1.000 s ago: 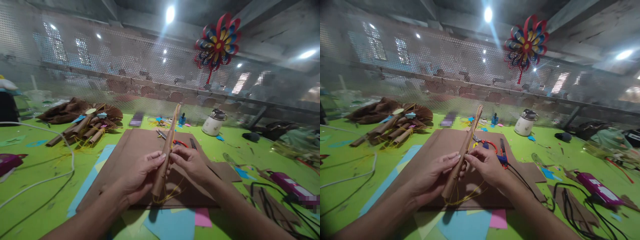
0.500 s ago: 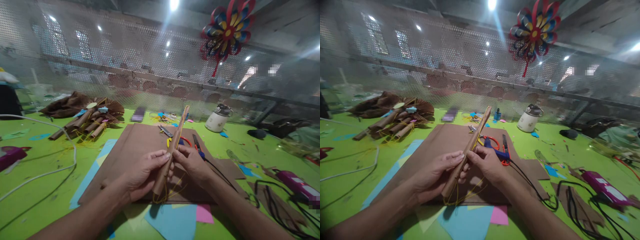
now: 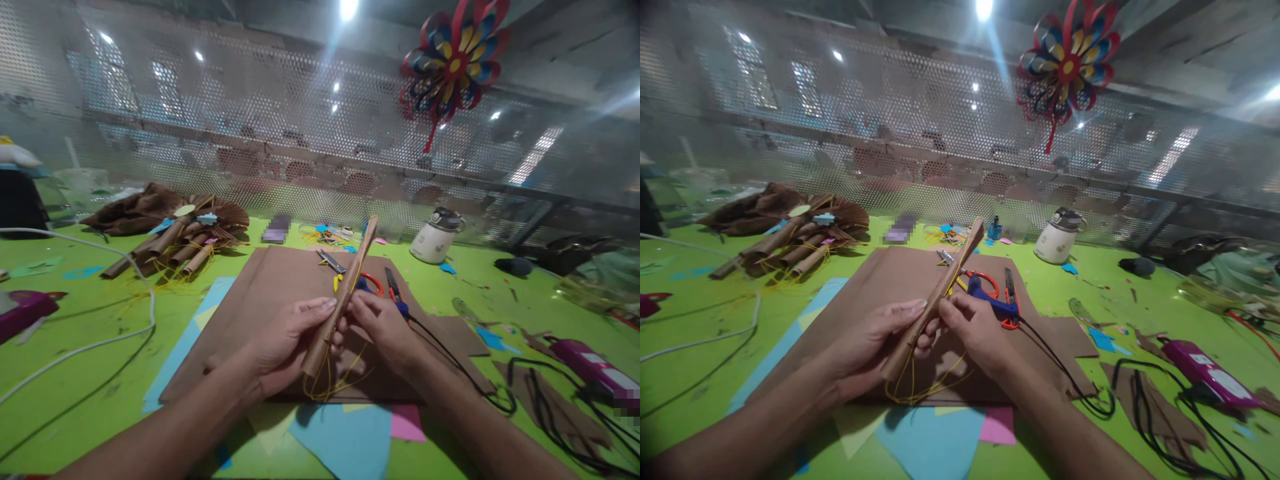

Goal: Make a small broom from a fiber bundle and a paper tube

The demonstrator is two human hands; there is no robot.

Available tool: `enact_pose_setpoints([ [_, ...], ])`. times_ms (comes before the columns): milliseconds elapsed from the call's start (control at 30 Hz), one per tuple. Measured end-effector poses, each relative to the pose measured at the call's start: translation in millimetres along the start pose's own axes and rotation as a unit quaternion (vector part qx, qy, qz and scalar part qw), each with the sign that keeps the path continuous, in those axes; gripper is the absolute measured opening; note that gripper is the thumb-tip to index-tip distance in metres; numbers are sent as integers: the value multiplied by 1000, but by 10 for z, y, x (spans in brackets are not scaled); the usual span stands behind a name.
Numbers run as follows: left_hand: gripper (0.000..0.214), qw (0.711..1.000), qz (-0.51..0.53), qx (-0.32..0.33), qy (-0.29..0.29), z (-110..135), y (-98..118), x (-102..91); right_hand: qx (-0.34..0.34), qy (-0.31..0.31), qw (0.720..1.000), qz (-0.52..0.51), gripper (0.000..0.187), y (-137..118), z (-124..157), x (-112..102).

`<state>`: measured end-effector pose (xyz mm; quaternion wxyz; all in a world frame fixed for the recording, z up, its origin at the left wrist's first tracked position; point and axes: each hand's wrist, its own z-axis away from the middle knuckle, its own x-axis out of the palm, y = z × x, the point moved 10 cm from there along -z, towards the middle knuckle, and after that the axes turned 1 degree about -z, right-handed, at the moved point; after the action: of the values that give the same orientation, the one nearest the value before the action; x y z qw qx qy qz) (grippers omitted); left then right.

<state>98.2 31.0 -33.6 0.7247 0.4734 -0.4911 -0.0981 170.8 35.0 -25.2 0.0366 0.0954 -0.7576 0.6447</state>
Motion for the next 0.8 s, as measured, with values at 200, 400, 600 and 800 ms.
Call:
enact_pose_setpoints([
  [200,12,999,-38,17,27,11,29,-53,-9,-47,998,47,20,-73,30,99],
  [400,9,999,-27,14,37,10,0,-42,23,-32,999,33,21,-5,21,47],
  [600,13,997,-57,35,40,0,56,-55,30,-39,999,4,26,39,31,46],
  [800,11,998,-44,20,38,-9,12,-62,22,-8,997,70,30,23,5,17],
])
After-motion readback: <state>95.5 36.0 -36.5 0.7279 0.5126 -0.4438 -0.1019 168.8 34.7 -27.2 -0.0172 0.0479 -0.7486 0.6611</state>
